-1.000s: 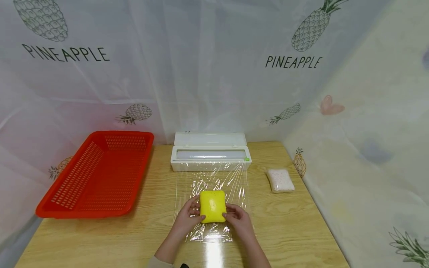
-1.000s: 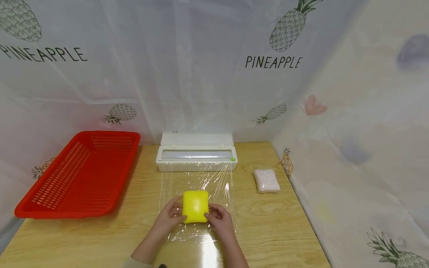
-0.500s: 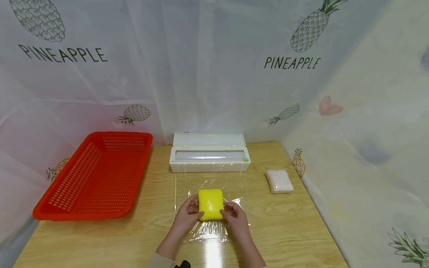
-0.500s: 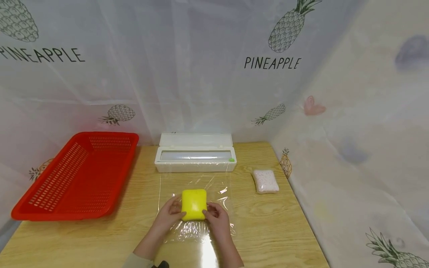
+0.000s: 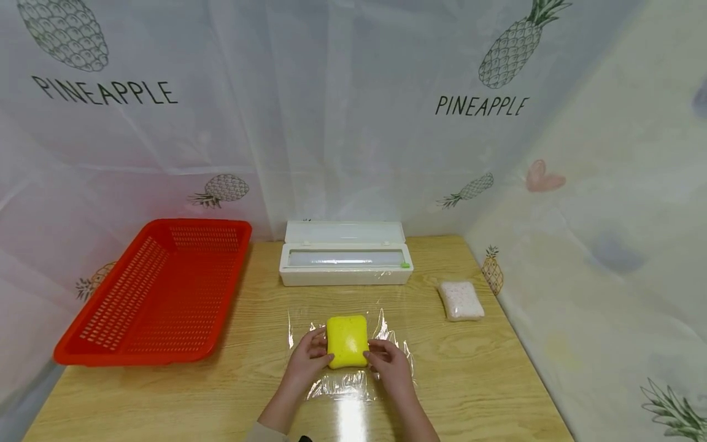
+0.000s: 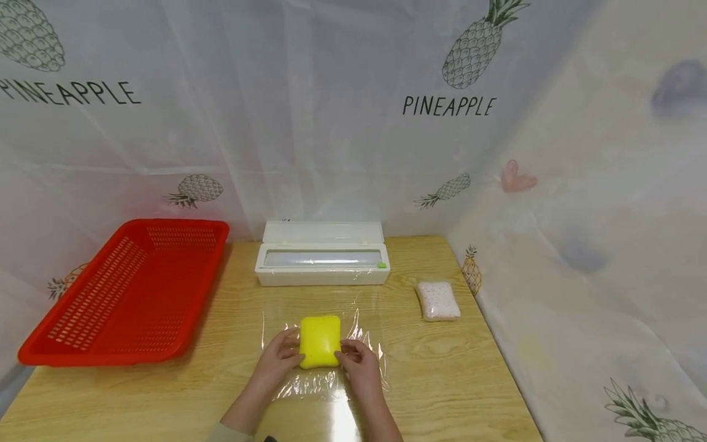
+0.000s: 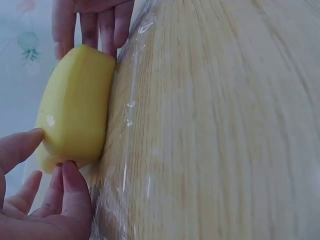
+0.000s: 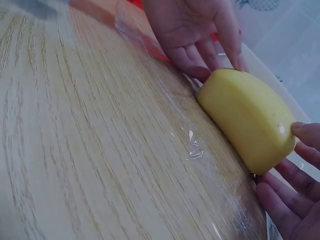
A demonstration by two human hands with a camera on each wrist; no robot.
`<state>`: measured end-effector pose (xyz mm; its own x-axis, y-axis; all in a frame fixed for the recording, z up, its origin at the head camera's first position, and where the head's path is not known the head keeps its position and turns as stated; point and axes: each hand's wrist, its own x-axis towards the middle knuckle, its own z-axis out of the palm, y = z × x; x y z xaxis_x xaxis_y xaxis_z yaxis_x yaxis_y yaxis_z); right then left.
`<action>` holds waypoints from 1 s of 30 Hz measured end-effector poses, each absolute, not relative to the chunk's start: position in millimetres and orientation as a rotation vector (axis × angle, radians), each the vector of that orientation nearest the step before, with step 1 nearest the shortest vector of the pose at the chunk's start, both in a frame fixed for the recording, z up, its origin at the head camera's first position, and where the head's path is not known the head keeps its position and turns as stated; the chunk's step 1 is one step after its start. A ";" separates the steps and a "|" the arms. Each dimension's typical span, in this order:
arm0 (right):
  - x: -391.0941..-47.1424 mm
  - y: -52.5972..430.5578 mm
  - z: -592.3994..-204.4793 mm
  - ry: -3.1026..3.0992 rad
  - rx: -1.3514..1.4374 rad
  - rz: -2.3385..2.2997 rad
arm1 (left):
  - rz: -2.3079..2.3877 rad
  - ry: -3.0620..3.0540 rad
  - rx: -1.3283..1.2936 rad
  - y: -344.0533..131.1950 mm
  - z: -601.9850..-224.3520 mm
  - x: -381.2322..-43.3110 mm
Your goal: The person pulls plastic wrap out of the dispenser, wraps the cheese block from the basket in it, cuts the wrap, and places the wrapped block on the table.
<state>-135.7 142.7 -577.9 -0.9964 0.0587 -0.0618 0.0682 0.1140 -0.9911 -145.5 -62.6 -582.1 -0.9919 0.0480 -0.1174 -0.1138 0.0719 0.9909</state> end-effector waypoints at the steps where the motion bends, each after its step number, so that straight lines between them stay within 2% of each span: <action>1: -135.6 142.8 -578.3 2.340 0.125 -2.074 | 2.058 2.212 -0.071 -63.7 -581.9 -144.3; 16: -131.6 157.8 -576.8 2.394 0.167 -2.070 | 2.103 2.176 -0.025 -71.5 -583.4 -138.1; 26: -131.5 206.1 -571.9 2.524 0.480 -2.023 | 2.162 2.343 -0.325 -115.0 -574.0 -142.7; 30: -139.0 217.8 -574.1 2.474 0.449 -2.026 | 2.118 2.375 -0.383 -131.4 -574.5 -148.5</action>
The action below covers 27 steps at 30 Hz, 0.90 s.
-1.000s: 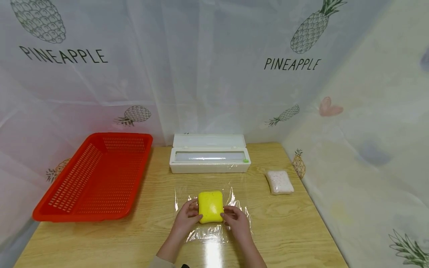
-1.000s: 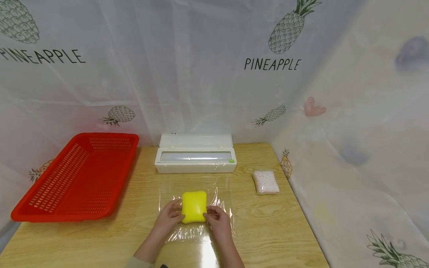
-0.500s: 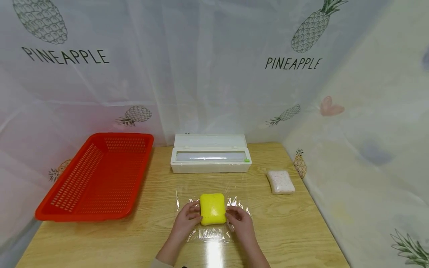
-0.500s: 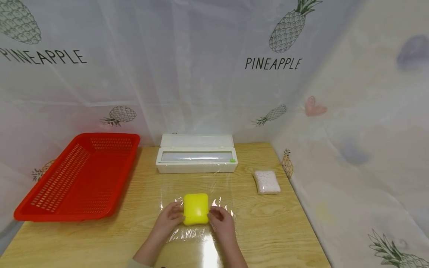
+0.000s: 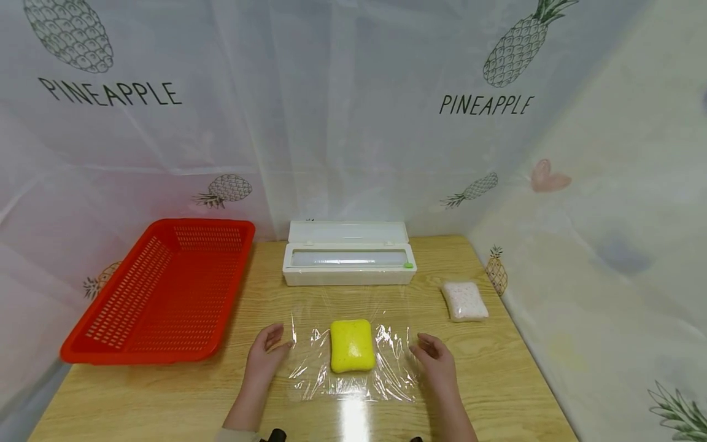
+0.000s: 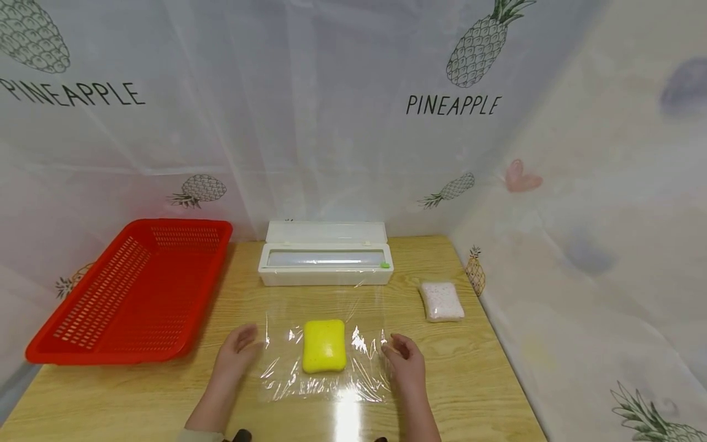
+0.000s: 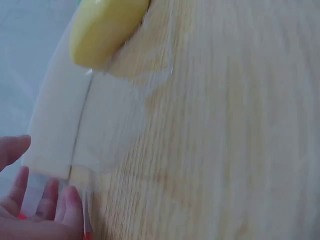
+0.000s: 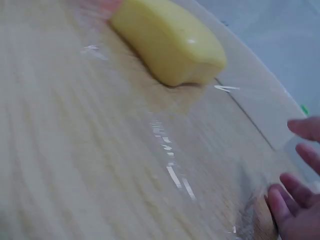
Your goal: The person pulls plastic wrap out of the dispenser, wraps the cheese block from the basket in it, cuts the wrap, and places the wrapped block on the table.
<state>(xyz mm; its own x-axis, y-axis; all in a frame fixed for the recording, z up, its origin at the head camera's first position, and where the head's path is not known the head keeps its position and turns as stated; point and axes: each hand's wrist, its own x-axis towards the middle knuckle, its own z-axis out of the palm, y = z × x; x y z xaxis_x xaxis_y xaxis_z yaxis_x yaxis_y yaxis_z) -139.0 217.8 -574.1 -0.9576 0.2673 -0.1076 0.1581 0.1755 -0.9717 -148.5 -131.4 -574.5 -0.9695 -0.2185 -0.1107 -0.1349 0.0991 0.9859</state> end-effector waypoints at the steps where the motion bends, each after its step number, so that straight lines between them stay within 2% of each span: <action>1: -142.3 219.5 -574.7 -2.333 -0.389 1.948 | -2.055 -2.285 0.359 -134.0 -574.9 -150.8; 7: -167.1 221.3 -579.4 -2.205 -0.163 2.211 | -2.163 -2.290 0.191 -139.3 -579.6 -173.7; 13: -180.4 222.0 -588.9 -2.225 -0.077 2.361 | -2.298 -2.242 0.072 -140.0 -584.2 -192.5; 21: -169.0 226.3 -591.0 -2.392 0.073 2.401 | -2.278 -2.324 0.142 -141.5 -579.3 -190.8; 27: -156.2 233.9 -585.4 -2.531 0.162 2.297 | -2.170 -2.471 0.062 -139.6 -573.8 -180.1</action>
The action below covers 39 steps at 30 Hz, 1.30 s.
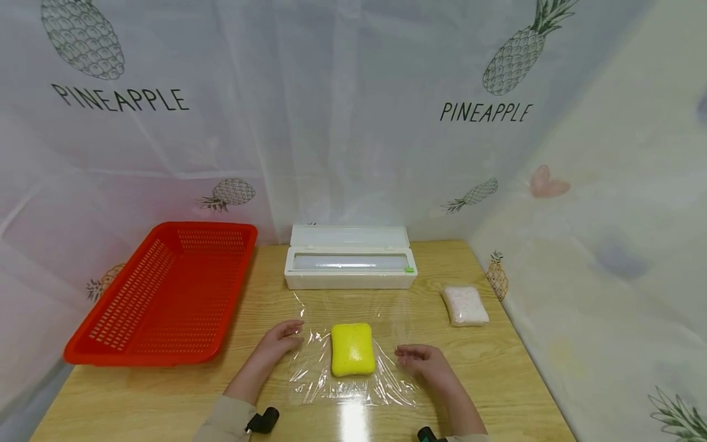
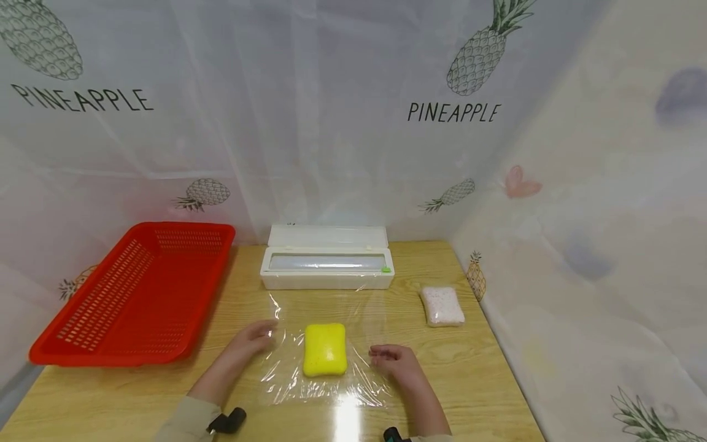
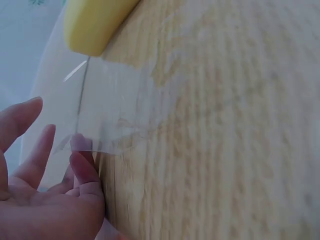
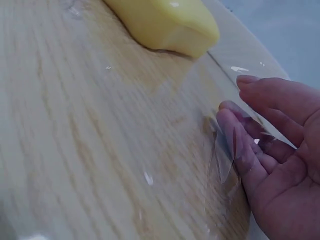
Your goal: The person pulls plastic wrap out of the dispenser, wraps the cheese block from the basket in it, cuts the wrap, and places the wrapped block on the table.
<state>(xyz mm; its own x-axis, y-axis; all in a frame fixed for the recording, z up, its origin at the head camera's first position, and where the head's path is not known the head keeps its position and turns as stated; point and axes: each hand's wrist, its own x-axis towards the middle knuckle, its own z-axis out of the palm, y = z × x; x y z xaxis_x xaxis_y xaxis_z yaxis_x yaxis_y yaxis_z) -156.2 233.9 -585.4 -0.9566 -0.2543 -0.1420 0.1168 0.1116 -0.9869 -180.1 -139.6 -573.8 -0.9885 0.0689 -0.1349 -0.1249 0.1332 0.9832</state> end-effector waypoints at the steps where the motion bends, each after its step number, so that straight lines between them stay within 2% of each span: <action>1: -154.1 234.8 -584.5 2.123 -0.130 -1.907 | 1.946 2.271 -0.033 -139.3 -574.0 -178.4; 5: -147.6 236.2 -583.2 2.172 -0.101 -1.884 | 1.846 2.320 0.048 -140.4 -575.5 -170.2; 11: -136.4 234.1 -591.5 2.059 -0.015 -2.119 | 1.909 2.231 0.089 -142.0 -576.4 -156.5; 18: -122.4 239.7 -582.9 2.107 -0.110 -2.012 | 1.988 2.124 0.146 -148.9 -581.1 -144.4; 27: -116.3 245.1 -586.8 2.297 -0.293 -1.858 | 1.792 2.230 0.298 -150.5 -578.4 -136.8; 35: -114.5 244.5 -582.2 2.238 -0.107 -1.763 | 1.827 2.233 0.057 -144.5 -579.0 -120.3; 39: -113.4 246.6 -578.9 2.207 -0.139 -1.760 | 1.777 2.243 0.109 -145.1 -581.9 -115.9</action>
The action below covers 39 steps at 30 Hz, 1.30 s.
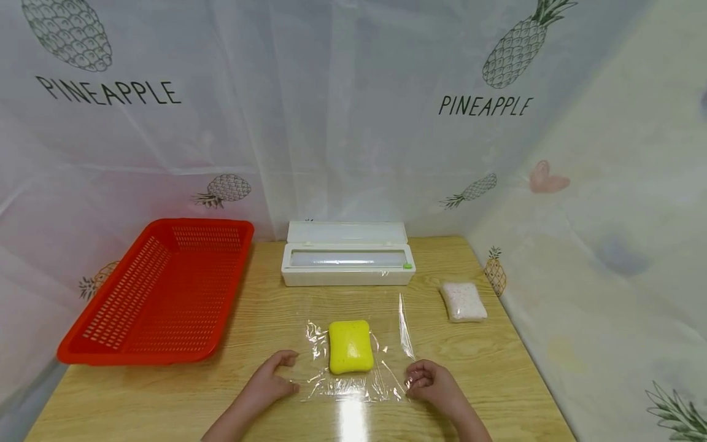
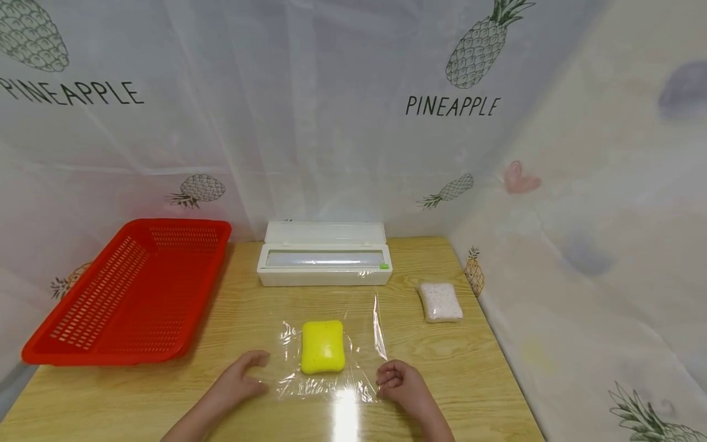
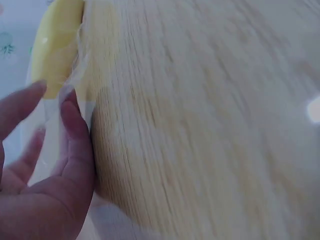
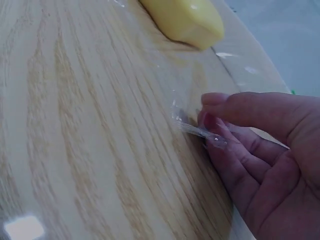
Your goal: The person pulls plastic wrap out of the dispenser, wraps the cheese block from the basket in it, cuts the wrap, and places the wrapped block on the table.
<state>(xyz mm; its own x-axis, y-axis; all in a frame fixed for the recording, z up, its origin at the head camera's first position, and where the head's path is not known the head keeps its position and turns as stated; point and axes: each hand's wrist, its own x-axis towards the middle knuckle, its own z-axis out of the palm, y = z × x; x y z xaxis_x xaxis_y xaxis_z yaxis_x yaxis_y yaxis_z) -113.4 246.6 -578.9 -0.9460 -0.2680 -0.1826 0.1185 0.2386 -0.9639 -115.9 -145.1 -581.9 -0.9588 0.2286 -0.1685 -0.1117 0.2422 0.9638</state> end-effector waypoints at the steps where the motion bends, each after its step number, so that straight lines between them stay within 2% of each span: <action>1: -112.7 247.2 -577.3 2.203 -0.163 -1.754 | 1.767 2.231 0.145 -146.1 -581.5 -114.7; 7: -108.7 252.3 -571.2 2.238 -0.282 -1.637 | 1.691 2.162 0.352 -151.8 -580.4 -107.7; 14: -106.8 255.1 -572.5 2.116 -0.190 -1.650 | 1.683 2.089 0.320 -155.5 -579.7 -102.0; 23: -104.5 268.8 -576.6 2.079 -0.260 -1.678 | 1.676 2.054 0.276 -161.4 -580.3 -98.5; 31: -102.7 279.6 -576.3 1.980 -0.312 -1.737 | 1.628 2.056 0.337 -167.4 -579.1 -94.3; 39: -102.9 283.5 -575.2 1.949 -0.222 -1.718 | 1.576 2.083 0.411 -172.6 -581.3 -97.5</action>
<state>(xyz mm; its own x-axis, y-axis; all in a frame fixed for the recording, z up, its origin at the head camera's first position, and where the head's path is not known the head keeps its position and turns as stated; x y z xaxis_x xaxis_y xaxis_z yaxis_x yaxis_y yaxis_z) -102.9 283.5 -575.2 -0.8472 -0.4537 -0.2764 0.2173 0.1789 -0.9596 -97.5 -172.6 -581.3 -0.8335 0.5144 -0.2016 -0.0541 0.2872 0.9563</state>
